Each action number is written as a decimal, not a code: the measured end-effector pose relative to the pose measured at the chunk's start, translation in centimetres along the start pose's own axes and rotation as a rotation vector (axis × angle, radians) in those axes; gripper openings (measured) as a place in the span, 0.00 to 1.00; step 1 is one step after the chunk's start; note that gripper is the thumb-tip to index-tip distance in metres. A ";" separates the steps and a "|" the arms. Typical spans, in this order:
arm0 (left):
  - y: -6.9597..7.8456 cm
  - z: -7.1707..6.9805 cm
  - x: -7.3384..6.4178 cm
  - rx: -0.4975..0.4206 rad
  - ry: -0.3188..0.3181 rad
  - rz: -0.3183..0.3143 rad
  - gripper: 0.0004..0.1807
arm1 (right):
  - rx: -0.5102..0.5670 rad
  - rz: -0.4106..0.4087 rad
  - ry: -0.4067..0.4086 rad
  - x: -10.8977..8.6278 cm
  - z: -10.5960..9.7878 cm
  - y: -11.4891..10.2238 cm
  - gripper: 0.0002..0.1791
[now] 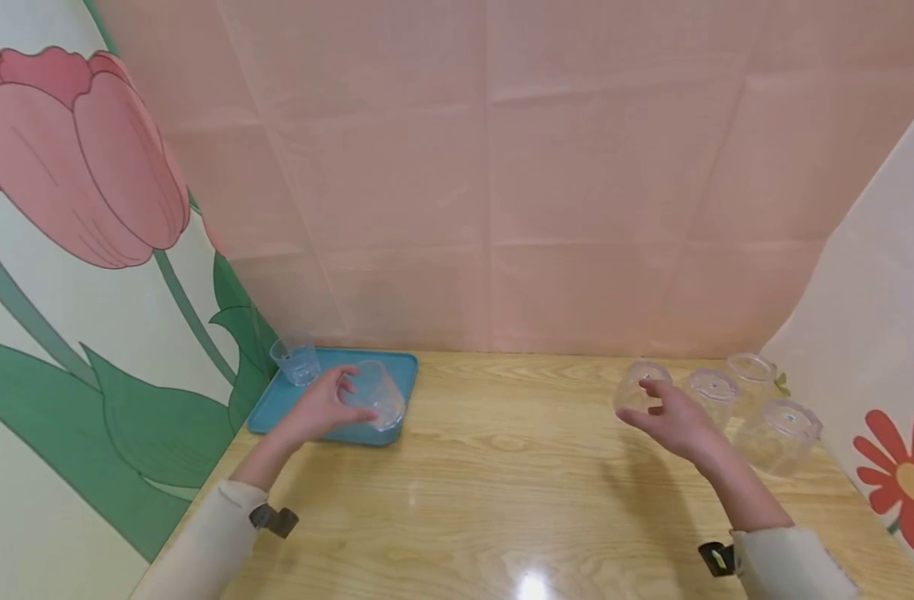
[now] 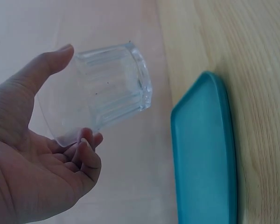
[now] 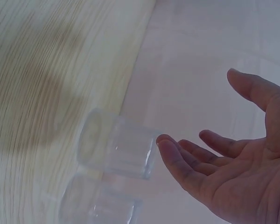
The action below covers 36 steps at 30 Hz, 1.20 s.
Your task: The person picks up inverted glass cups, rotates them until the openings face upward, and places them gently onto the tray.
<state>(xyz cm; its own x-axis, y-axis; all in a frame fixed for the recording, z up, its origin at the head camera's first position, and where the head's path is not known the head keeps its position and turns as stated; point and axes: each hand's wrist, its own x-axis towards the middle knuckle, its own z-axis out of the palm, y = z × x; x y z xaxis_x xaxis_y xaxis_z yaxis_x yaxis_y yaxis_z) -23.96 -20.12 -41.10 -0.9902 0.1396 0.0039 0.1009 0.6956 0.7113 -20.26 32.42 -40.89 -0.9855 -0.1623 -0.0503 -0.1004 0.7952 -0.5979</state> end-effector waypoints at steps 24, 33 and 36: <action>-4.5 -0.2 5.2 -0.035 0.203 -0.090 0.55 | -0.143 0.106 0.006 3.5 -2.3 3.8 0.55; -4.9 0.0 7.2 -0.025 0.199 -0.138 0.59 | -0.185 0.100 -0.005 5.8 -2.3 5.3 0.54; -5.2 0.0 7.7 -0.014 0.210 -0.128 0.57 | -0.181 0.095 -0.019 6.3 -2.2 5.5 0.53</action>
<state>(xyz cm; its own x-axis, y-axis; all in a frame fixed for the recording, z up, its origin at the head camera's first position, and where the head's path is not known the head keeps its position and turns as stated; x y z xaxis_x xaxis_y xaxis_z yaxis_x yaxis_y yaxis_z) -32.11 -22.68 -44.80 -0.9933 -0.0997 0.0584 -0.0264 0.6878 0.7254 -27.36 37.07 -42.74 -0.9891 -0.0908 -0.1155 -0.0316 0.8993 -0.4362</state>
